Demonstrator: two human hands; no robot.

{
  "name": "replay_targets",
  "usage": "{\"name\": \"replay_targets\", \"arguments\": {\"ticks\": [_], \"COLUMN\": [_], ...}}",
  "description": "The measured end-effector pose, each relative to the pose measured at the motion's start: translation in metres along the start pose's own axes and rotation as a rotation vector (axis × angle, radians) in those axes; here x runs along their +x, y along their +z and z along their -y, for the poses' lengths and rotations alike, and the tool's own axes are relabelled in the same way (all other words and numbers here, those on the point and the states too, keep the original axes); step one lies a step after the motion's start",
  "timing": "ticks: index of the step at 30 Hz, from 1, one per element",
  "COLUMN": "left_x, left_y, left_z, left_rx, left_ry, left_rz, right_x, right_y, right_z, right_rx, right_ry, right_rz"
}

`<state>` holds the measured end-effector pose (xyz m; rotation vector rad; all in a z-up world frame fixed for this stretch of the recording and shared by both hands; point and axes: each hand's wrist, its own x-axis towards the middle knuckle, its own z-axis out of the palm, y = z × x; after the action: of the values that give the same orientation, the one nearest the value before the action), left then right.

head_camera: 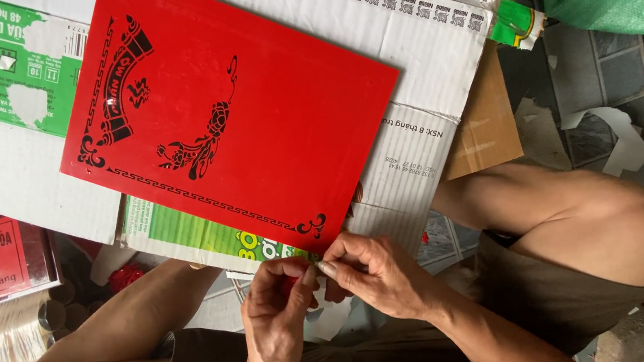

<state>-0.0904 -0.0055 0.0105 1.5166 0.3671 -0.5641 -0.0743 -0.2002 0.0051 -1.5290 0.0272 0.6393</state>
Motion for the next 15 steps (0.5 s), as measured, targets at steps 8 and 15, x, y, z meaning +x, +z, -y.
{"name": "replay_targets", "arguments": {"ticks": [8,15], "left_x": [0.001,-0.002], "left_y": [0.004,0.012], "left_z": [0.011,-0.021], "left_rx": [-0.057,0.397], "left_ry": [0.0,0.209], "left_rz": [-0.115,-0.093], "right_x": [0.004,0.01], "right_y": [0.009,0.011], "right_z": [-0.009,-0.007], "right_rx": [-0.123,-0.215], "right_ry": [-0.055,-0.069], "right_rz": [-0.347,-0.39]}}
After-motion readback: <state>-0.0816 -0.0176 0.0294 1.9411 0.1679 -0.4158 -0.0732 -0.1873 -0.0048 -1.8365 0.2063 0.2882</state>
